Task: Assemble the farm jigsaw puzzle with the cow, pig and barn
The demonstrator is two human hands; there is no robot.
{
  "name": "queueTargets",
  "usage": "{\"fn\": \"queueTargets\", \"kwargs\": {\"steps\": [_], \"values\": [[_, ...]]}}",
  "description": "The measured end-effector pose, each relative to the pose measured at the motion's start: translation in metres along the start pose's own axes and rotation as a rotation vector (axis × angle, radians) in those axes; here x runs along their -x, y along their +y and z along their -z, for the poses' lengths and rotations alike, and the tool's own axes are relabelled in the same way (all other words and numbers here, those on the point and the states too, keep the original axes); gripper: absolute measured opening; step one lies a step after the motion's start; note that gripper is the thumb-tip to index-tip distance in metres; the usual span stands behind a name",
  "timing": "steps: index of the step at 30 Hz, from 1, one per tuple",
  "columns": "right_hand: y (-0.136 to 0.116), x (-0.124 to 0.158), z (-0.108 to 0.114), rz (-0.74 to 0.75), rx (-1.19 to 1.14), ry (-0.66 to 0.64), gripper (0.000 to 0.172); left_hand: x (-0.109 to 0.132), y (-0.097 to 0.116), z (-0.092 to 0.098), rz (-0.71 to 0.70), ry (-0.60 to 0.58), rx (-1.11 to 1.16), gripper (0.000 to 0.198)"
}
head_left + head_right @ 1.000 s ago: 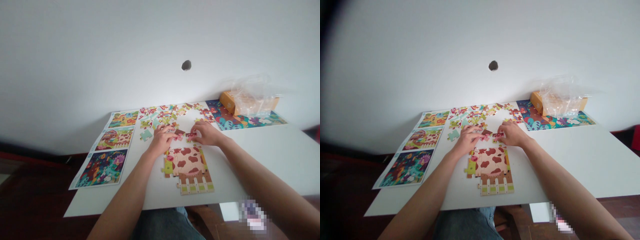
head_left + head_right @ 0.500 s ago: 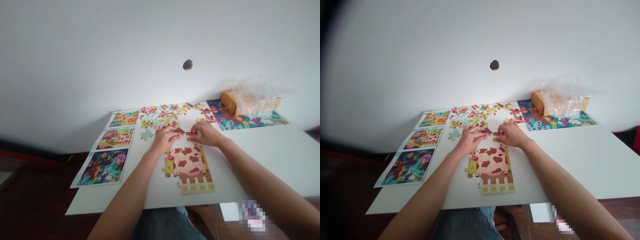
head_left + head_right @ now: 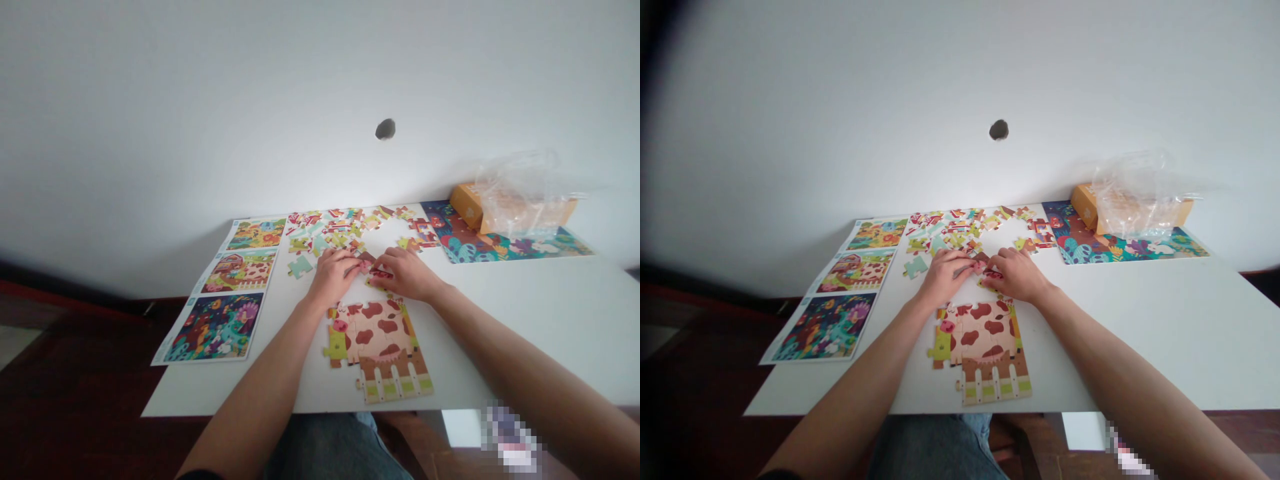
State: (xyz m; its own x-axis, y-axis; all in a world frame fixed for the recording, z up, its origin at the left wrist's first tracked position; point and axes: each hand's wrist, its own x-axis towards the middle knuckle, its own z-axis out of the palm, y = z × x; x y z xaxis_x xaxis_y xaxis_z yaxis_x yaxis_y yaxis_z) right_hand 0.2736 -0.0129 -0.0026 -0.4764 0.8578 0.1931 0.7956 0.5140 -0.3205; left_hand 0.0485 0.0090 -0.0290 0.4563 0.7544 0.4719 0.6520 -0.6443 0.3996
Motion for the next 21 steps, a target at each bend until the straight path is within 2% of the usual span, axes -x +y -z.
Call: {"fn": "queueTargets", "kwargs": {"steps": [3,5,8,10,12,16,21], "values": [[-0.011,0.004,0.007,0.053,-0.024,0.061,0.029,-0.001,0.004,0.004,-0.060,-0.015,0.051,0.020],[-0.031,0.014,0.011,0.170,-0.106,0.072,0.027,0.000,0.007,0.006,-0.143,-0.070,0.093,0.022],[-0.067,0.036,0.009,0.431,-0.253,-0.061,0.034,0.002,0.009,0.008,-0.255,-0.215,0.117,0.030],[-0.086,0.049,0.001,0.499,-0.246,-0.184,0.056,0.002,0.008,0.008,-0.277,-0.286,0.110,0.038],[-0.096,0.057,-0.008,0.505,-0.228,-0.269,0.065,0.003,0.006,0.009,-0.268,-0.314,0.105,0.044],[-0.091,0.064,-0.014,0.471,-0.226,-0.369,0.065,0.003,0.005,0.012,-0.248,-0.314,0.098,0.050],[-0.066,0.085,0.005,0.420,-0.219,-0.348,0.067,0.004,0.008,0.015,-0.248,-0.311,0.096,0.053]]}}
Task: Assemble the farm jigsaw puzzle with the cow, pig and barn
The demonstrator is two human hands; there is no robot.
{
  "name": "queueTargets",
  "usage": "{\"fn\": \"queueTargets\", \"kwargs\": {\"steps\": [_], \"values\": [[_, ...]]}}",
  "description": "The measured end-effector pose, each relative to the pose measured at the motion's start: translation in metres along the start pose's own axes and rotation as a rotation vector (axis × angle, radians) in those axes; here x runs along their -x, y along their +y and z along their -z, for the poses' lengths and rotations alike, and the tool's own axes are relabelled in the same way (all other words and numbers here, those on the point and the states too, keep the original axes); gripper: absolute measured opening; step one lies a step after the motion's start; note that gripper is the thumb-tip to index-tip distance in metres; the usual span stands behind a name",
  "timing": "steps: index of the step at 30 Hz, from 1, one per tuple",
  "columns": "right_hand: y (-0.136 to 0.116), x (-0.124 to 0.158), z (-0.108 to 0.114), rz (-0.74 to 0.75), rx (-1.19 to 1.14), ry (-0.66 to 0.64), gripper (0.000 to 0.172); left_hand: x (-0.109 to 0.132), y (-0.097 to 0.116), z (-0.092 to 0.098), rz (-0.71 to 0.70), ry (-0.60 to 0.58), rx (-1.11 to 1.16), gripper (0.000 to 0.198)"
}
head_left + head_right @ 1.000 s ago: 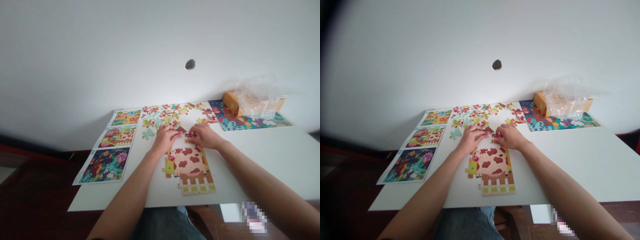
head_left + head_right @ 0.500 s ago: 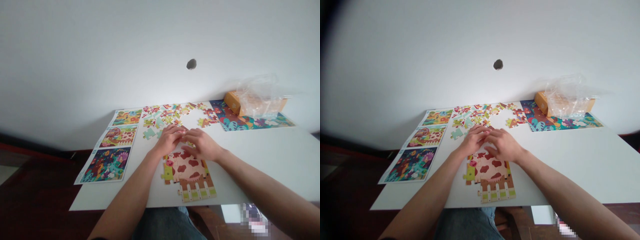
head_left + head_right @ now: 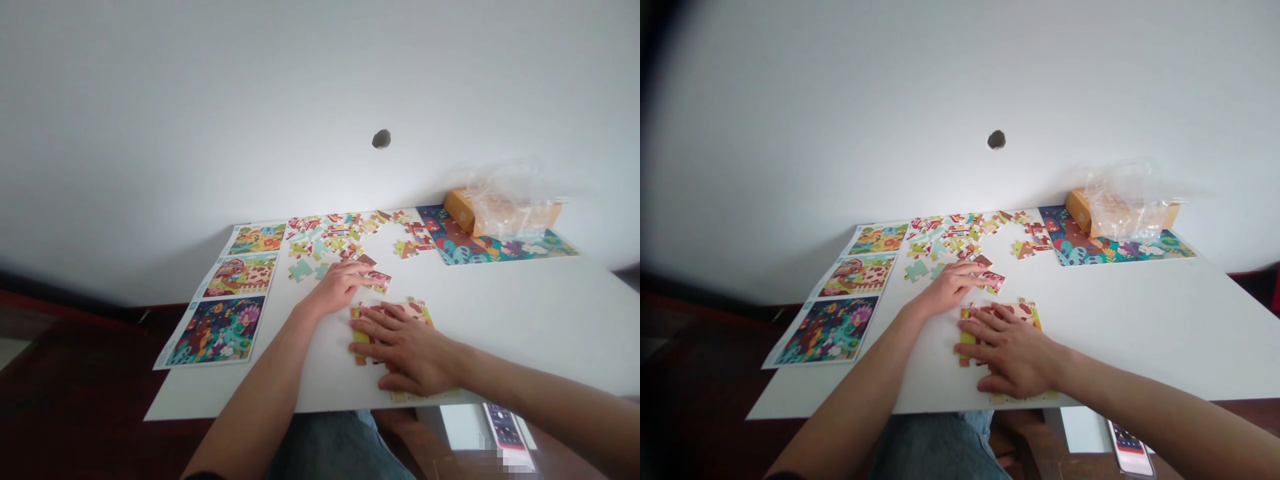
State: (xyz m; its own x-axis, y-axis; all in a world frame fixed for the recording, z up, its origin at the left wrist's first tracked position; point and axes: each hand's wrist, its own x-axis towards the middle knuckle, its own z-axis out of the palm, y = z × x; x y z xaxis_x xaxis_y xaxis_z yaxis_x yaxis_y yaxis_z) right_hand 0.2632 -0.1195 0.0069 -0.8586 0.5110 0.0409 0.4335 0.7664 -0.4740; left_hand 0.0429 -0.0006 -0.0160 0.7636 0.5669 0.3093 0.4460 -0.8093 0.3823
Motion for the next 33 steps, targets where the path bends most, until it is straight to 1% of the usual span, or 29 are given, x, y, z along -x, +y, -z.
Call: {"fn": "queueTargets", "kwargs": {"steps": [2,5,7,8,10,12,15,18,21,24,29,33], "values": [[0.008,0.020,0.006,-0.010,0.023,0.001,0.069,0.000,0.000,0.000,0.001,0.012,0.002,0.052],[0.025,0.049,0.017,-0.055,0.073,-0.010,0.067,-0.001,-0.001,-0.001,-0.027,0.045,0.034,0.053],[0.037,0.063,0.025,-0.069,0.090,-0.018,0.066,-0.001,-0.003,-0.001,-0.047,0.094,0.058,0.050],[0.041,0.068,0.030,-0.066,0.087,-0.010,0.065,0.000,-0.004,-0.001,-0.035,0.127,0.053,0.048],[0.046,0.070,0.039,-0.062,0.079,0.034,0.063,0.002,-0.009,0.000,0.049,0.197,0.000,0.046],[0.048,0.059,0.047,-0.097,0.093,0.116,0.060,0.005,-0.016,0.001,0.191,0.243,-0.086,0.051],[0.050,0.020,0.051,-0.227,0.140,0.233,0.060,0.011,-0.027,0.001,0.389,0.243,-0.186,0.059],[0.056,-0.027,0.038,-0.310,0.143,0.188,0.068,0.015,-0.034,-0.001,0.475,0.197,-0.219,0.057],[0.056,-0.057,0.018,-0.335,0.162,0.122,0.080,0.017,-0.033,-0.002,0.490,0.156,-0.208,0.058],[0.042,-0.065,0.001,-0.320,0.179,0.119,0.081,0.016,-0.032,-0.001,0.499,0.144,-0.186,0.059],[0.009,-0.062,-0.010,-0.213,0.137,0.085,0.080,0.015,-0.037,-0.001,0.515,0.164,-0.179,0.059],[-0.002,-0.065,-0.014,-0.078,0.061,0.059,0.066,0.013,-0.037,-0.005,0.478,0.181,-0.150,0.052]]}}
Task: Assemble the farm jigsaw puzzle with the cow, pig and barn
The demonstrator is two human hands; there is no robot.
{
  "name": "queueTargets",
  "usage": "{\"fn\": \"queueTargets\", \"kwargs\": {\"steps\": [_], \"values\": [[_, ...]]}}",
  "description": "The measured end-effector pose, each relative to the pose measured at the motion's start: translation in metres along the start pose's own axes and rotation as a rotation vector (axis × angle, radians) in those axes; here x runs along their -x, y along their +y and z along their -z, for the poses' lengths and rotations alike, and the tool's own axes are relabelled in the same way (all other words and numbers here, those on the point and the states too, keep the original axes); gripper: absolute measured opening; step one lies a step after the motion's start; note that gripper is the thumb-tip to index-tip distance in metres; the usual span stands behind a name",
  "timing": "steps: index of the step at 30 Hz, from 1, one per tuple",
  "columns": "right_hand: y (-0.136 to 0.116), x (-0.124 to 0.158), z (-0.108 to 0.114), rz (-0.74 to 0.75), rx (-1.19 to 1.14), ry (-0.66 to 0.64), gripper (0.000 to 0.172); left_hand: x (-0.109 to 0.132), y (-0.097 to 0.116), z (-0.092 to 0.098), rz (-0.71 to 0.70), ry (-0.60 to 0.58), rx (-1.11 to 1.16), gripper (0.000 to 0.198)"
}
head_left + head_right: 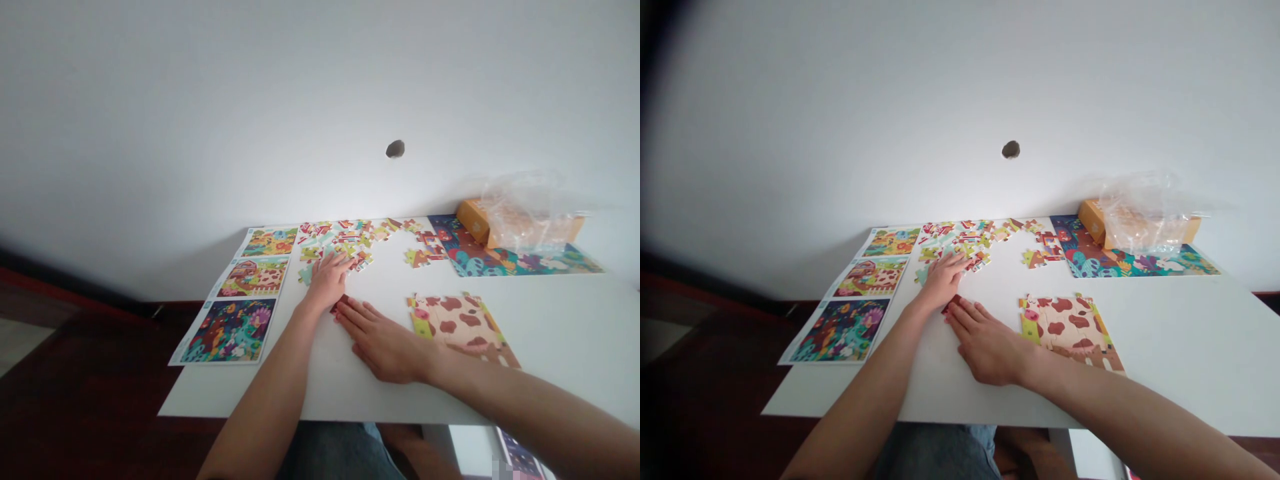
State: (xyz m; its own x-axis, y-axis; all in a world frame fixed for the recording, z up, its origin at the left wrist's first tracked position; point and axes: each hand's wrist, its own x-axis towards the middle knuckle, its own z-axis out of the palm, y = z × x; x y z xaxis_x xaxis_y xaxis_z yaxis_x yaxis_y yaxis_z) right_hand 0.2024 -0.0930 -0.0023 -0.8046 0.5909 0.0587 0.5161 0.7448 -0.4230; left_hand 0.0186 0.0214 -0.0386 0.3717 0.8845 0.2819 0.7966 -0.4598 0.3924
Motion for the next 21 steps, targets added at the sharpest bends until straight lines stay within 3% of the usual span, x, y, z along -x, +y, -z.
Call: {"fn": "queueTargets", "kwargs": {"steps": [5,9,13,17,21], "values": [[0.001,-0.007,0.005,0.170,-0.061,-0.001,0.058,-0.001,0.015,0.008,-0.048,-0.029,0.031,0.046],[0.003,-0.008,0.010,0.121,-0.008,0.065,0.052,-0.001,0.011,0.021,0.258,0.174,-0.159,0.045],[0.014,-0.008,0.009,-0.090,0.117,0.152,0.054,0.000,-0.006,0.023,0.491,0.140,-0.230,0.043],[0.030,-0.008,0.011,-0.346,0.192,0.179,0.059,-0.002,-0.013,0.014,0.387,0.080,-0.138,0.042],[0.032,-0.009,0.017,-0.386,0.196,0.157,0.057,-0.004,-0.008,0.011,0.265,0.100,-0.058,0.040]]}}
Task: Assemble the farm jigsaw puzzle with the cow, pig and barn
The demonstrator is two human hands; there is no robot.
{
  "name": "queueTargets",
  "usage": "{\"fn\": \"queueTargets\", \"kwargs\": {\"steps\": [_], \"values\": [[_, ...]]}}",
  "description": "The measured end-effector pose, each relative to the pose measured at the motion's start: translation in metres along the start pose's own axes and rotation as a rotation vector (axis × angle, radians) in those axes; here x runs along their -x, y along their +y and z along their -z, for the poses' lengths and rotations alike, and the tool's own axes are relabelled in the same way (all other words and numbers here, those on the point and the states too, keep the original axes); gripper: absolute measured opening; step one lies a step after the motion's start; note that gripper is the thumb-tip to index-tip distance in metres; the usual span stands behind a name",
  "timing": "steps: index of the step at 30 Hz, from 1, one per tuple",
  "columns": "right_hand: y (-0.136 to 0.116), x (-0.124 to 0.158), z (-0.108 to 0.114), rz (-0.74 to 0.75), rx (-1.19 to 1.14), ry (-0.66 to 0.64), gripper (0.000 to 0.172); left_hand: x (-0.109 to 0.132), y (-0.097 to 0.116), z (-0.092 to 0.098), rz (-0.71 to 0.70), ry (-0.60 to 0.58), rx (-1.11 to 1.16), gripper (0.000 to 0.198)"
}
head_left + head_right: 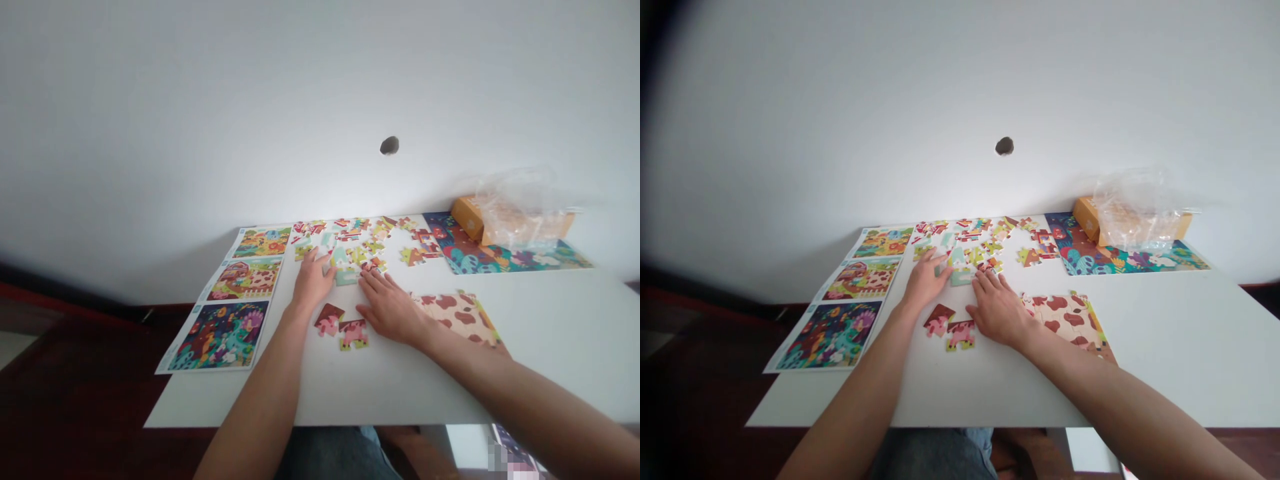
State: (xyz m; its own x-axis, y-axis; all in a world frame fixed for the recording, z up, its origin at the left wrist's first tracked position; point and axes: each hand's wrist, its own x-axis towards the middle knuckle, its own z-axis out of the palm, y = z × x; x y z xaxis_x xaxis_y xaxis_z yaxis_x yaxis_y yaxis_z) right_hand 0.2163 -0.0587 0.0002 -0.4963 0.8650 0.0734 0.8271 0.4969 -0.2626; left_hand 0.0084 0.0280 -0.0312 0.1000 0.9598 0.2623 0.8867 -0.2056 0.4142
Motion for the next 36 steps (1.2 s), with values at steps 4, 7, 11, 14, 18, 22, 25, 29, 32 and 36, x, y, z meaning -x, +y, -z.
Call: {"fn": "queueTargets", "kwargs": {"steps": [4,7,11,14,18,22,25,29,32,36], "values": [[-0.005,0.001,0.007,-0.008,0.003,0.023,0.053,0.004,0.006,0.004,-0.158,-0.104,0.005,0.048],[0.006,0.001,0.014,-0.255,0.088,0.124,0.054,0.007,0.009,0.005,-0.221,-0.218,-0.073,0.049],[0.040,0.000,0.018,-0.572,0.187,0.134,0.064,0.009,0.011,0.005,-0.230,-0.264,-0.113,0.053],[0.056,-0.001,0.013,-0.573,0.171,0.041,0.066,0.009,0.011,0.004,-0.258,-0.286,-0.090,0.054],[0.053,-0.006,0.010,-0.392,0.105,0.042,0.055,0.008,0.009,0.003,-0.282,-0.253,-0.031,0.050],[0.051,-0.008,0.013,-0.382,0.103,0.109,0.048,0.006,0.008,0.002,-0.281,-0.121,0.021,0.033],[0.055,-0.008,0.011,-0.416,0.116,0.069,0.054,0.004,0.006,0.000,-0.279,-0.035,0.026,0.024],[0.056,-0.010,0.005,-0.404,0.098,0.044,0.058,0.004,0.006,0.001,-0.225,0.005,-0.013,0.026],[0.055,-0.011,0.004,-0.384,0.073,0.034,0.058,0.005,0.008,0.005,-0.107,0.039,-0.079,0.033],[0.055,-0.011,0.008,-0.376,0.056,0.040,0.058,0.004,0.008,0.009,0.098,0.025,-0.135,0.043]]}}
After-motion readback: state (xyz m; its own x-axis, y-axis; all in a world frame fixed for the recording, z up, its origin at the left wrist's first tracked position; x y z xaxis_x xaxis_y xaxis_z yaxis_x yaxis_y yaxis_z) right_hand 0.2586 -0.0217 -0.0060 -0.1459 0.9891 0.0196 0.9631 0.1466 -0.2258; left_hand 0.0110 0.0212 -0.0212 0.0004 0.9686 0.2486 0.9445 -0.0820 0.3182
